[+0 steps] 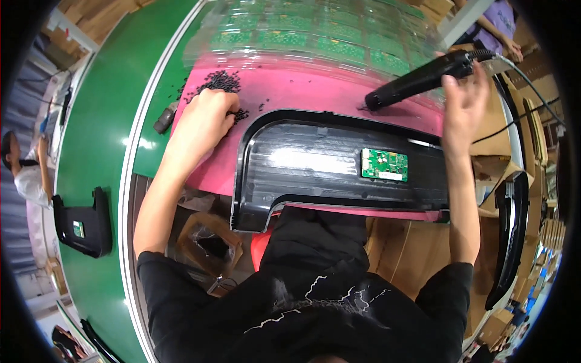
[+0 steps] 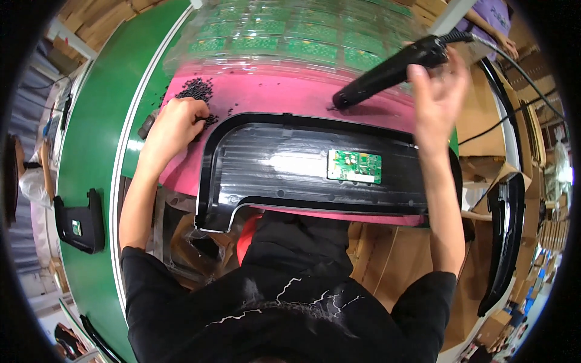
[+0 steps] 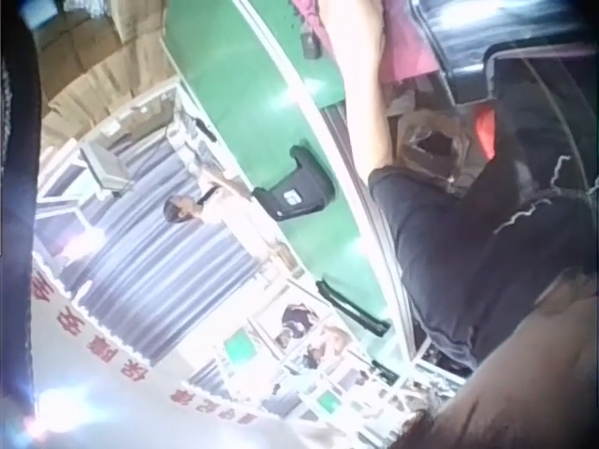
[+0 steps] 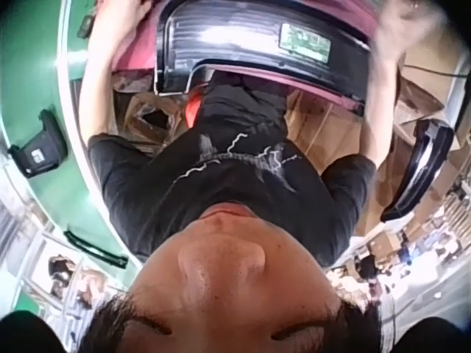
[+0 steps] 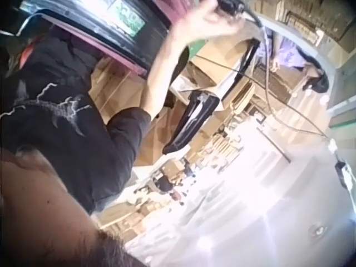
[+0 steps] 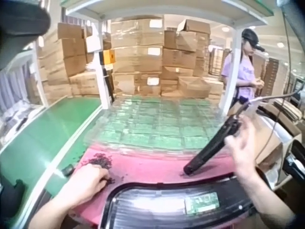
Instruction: Assembling circuit boards into plastic housings using an electric screwdriver at a factory workbench.
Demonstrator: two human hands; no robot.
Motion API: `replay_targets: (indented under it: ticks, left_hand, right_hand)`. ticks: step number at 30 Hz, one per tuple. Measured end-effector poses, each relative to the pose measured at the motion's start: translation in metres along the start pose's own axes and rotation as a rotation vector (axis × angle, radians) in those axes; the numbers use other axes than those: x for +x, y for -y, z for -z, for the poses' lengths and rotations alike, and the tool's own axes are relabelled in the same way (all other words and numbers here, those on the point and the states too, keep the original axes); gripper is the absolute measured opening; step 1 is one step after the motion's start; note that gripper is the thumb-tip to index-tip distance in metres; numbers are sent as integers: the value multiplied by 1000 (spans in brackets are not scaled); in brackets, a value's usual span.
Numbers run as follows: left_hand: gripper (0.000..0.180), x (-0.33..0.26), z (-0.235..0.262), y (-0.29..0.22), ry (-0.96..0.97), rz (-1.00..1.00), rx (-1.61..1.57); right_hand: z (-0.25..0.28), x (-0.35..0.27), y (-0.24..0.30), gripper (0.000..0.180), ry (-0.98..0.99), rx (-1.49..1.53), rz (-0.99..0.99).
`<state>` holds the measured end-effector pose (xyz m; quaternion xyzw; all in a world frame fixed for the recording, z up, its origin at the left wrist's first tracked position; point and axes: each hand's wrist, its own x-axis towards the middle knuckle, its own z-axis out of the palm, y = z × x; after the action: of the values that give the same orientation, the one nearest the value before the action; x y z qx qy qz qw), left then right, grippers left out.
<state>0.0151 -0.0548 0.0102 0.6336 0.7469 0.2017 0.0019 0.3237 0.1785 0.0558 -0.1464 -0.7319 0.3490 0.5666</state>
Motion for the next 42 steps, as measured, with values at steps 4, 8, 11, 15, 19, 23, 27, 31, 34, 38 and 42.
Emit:
replay_targets:
  ticks: [4,8,11,15,19,23,27,31,34,38,42]
  left_hand:
    - [16,9,1,2,3,-54,6]
    - [15,19,8,-12,0,-1,-64]
    - [15,33,21,-42,-53,33,-146]
    - [13,54,19,-93,57,-147,-649]
    - [15,73,11,-127,317,-169,-1009]
    - [8,79,-11,-125,422,-189,-1287]
    - [2,81,-26,-117,382,-183,-1224]
    - [9,84,-36,-123,279,-559,-931]
    - [12,83,-40,-124,246,-542,-955]
    - [12,83,-42,-119,197,-576,-910]
    - [13,80,-44,-119,187,-562,-878]
  right_hand:
    - [-22,-15,4,47,158,415,-489]
    - [-22,-12,7,42,-22,706,-377]
    - [-18,-8,26,38,-37,911,-373]
    - [-19,-14,52,42,34,1005,-348]
    - [-13,-20,74,45,62,1063,-292]
    - [-9,-20,85,45,-43,1046,-281]
    - [-3,-24,89,45,-90,972,-177]
    - [8,-24,87,46,-6,971,-125]
    - [5,-24,84,46,-2,949,-140]
    - [-1,-26,78,46,45,895,-153]
    - [-3,-25,73,48,100,858,-121]
